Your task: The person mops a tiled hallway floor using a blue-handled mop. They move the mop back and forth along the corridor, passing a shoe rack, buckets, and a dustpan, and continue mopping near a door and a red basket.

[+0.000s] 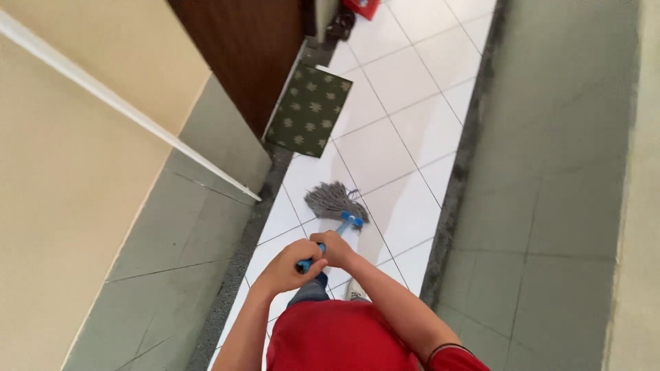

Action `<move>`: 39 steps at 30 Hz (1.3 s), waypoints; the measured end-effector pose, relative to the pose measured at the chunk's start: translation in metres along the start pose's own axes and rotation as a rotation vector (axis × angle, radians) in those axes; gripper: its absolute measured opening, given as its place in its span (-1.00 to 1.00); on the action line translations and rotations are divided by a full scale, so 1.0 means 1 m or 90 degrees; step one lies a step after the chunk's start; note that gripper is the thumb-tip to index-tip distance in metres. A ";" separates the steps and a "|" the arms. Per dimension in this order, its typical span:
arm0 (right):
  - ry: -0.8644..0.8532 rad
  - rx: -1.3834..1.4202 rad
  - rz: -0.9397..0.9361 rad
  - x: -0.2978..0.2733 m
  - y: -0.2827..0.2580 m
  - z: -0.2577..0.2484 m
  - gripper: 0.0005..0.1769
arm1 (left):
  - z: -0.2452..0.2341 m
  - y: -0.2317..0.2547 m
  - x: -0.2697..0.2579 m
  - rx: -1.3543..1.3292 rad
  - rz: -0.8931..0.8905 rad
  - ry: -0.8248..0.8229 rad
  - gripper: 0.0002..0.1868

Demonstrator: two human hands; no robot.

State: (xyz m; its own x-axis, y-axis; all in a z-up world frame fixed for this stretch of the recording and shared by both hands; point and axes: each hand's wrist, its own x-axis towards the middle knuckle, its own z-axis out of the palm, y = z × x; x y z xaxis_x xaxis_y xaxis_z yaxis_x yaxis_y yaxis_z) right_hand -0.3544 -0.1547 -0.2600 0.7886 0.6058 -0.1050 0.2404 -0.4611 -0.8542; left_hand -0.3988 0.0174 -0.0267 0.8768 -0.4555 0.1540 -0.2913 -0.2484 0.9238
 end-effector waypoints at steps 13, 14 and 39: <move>0.072 -0.009 0.283 -0.237 0.068 -0.060 -0.82 | 0.194 0.014 0.005 -0.137 -0.006 -0.184 -0.74; 0.068 -0.020 0.279 -0.246 0.064 -0.062 -0.82 | 0.201 0.013 0.001 -0.145 -0.027 -0.201 -0.73; -0.074 -0.046 -0.202 -0.018 -0.146 0.170 -0.85 | -0.065 0.062 -0.220 0.059 -0.185 -0.009 -0.66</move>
State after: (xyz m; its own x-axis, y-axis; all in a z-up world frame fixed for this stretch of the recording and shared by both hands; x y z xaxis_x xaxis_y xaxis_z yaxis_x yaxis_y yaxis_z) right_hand -0.5001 0.0118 -0.2198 0.5996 0.7941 0.0997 0.5068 -0.2803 -0.8152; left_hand -0.5848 0.1578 0.0200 0.9234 -0.3653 -0.1179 -0.0627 -0.4465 0.8926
